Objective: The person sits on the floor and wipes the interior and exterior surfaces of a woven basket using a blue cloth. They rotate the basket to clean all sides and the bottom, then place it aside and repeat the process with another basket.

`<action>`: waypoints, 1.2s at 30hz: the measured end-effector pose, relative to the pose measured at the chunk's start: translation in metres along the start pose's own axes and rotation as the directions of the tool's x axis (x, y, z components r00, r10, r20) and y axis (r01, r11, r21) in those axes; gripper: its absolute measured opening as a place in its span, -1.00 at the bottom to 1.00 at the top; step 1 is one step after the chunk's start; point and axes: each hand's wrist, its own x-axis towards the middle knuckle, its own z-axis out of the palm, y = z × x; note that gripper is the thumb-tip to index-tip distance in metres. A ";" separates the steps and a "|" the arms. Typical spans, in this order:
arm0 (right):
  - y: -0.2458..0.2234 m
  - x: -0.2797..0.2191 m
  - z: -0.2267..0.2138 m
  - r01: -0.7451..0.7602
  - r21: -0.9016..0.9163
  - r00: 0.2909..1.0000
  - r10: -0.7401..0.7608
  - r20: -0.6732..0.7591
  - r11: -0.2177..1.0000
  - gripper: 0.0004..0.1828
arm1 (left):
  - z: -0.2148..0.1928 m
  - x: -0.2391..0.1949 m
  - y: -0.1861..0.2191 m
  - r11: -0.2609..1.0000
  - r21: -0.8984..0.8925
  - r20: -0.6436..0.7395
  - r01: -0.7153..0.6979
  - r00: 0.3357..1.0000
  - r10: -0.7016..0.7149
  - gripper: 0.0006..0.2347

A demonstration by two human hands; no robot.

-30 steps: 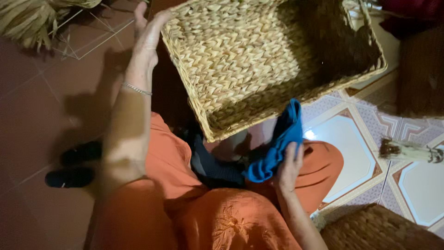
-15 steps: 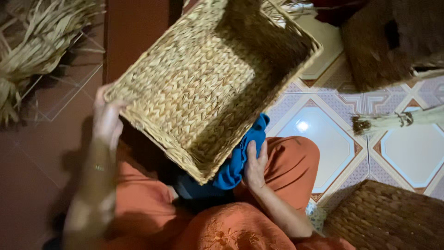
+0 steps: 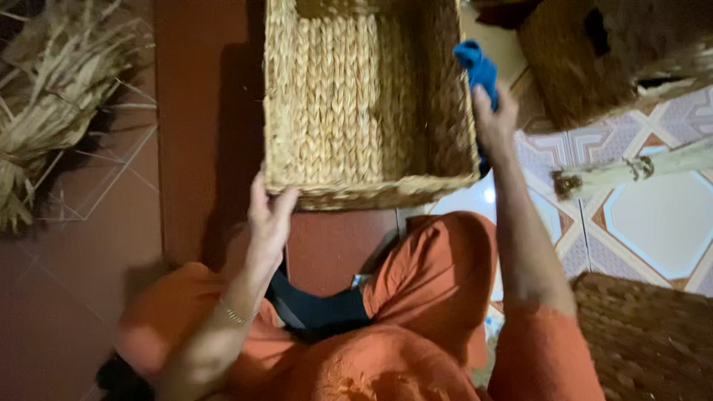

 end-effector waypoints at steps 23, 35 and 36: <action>-0.216 -0.204 0.053 0.239 -0.396 0.963 -0.164 0.215 0.886 -0.56 | 0.030 -0.036 0.016 0.781 0.504 0.265 -0.369 0.927 0.267 -0.30; -0.132 -0.163 -0.065 -0.060 -0.690 0.979 -0.092 -0.181 0.721 -0.57 | 0.020 -0.029 0.010 0.636 0.628 0.333 -0.447 0.894 0.299 -0.35; -0.129 -0.163 -0.065 -0.050 -0.716 0.979 -0.107 -0.173 0.697 -0.56 | 0.022 -0.028 0.007 0.631 0.627 0.329 -0.457 0.890 0.317 -0.35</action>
